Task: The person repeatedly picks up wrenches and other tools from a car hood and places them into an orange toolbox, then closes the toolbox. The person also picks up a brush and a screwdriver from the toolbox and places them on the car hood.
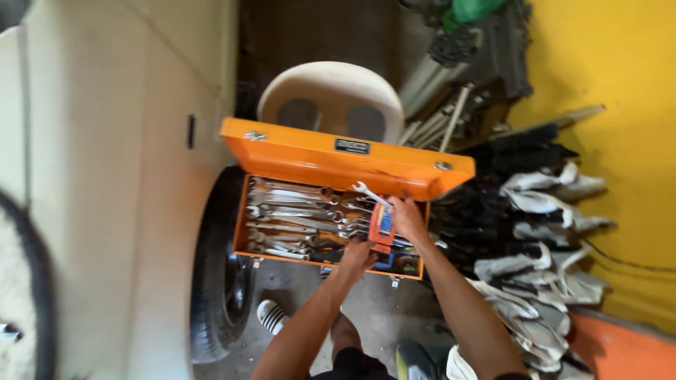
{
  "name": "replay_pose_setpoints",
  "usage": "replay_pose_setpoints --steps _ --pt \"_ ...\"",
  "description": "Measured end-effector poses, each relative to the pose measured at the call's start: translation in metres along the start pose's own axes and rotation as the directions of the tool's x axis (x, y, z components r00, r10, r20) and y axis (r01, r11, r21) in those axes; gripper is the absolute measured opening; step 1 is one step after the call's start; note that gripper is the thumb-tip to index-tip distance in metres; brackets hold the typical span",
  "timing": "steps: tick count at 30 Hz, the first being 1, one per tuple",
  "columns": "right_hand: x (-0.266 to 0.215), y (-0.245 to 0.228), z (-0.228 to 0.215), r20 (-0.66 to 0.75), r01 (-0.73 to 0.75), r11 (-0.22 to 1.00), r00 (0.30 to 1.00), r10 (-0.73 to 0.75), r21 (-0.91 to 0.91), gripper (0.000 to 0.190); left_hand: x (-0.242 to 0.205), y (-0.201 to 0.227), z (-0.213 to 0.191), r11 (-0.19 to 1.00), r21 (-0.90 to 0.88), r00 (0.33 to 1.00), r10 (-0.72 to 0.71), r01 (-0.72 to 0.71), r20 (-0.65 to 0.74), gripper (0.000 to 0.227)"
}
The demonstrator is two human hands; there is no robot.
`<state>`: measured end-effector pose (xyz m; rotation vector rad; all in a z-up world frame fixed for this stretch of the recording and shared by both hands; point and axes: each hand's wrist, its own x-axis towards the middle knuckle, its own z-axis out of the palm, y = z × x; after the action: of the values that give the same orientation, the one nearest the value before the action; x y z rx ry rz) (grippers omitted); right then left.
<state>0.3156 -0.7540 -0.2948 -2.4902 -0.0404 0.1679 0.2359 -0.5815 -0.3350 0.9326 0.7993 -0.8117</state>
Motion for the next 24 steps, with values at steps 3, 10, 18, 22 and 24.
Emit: replay_pose_setpoints --steps 3,10,18,22,24 --pt "-0.014 -0.030 0.001 -0.137 0.097 0.937 0.979 -0.150 -0.335 0.021 -0.009 0.019 -0.039 0.991 0.085 0.994 0.103 -0.105 0.030 0.019" --pt "0.022 -0.121 0.074 0.103 0.399 0.902 0.903 -0.418 0.162 0.023 0.011 0.078 -0.124 0.879 -0.128 0.887 0.448 -0.460 -0.112 0.022" --pt "0.045 -0.163 0.161 -0.009 0.368 0.890 0.925 -0.380 0.270 0.019 0.030 0.089 -0.212 0.812 -0.043 0.800 0.561 -0.582 -0.213 0.061" --pt "0.055 -0.170 0.181 -0.008 0.433 0.893 0.900 -0.435 0.123 0.017 0.028 0.084 -0.230 0.781 0.254 0.725 0.624 -0.570 -0.291 0.058" --pt "0.057 -0.174 0.184 0.060 0.441 0.897 0.895 -0.441 0.005 0.017 0.025 0.087 -0.231 0.784 0.267 0.725 0.620 -0.560 -0.301 0.057"
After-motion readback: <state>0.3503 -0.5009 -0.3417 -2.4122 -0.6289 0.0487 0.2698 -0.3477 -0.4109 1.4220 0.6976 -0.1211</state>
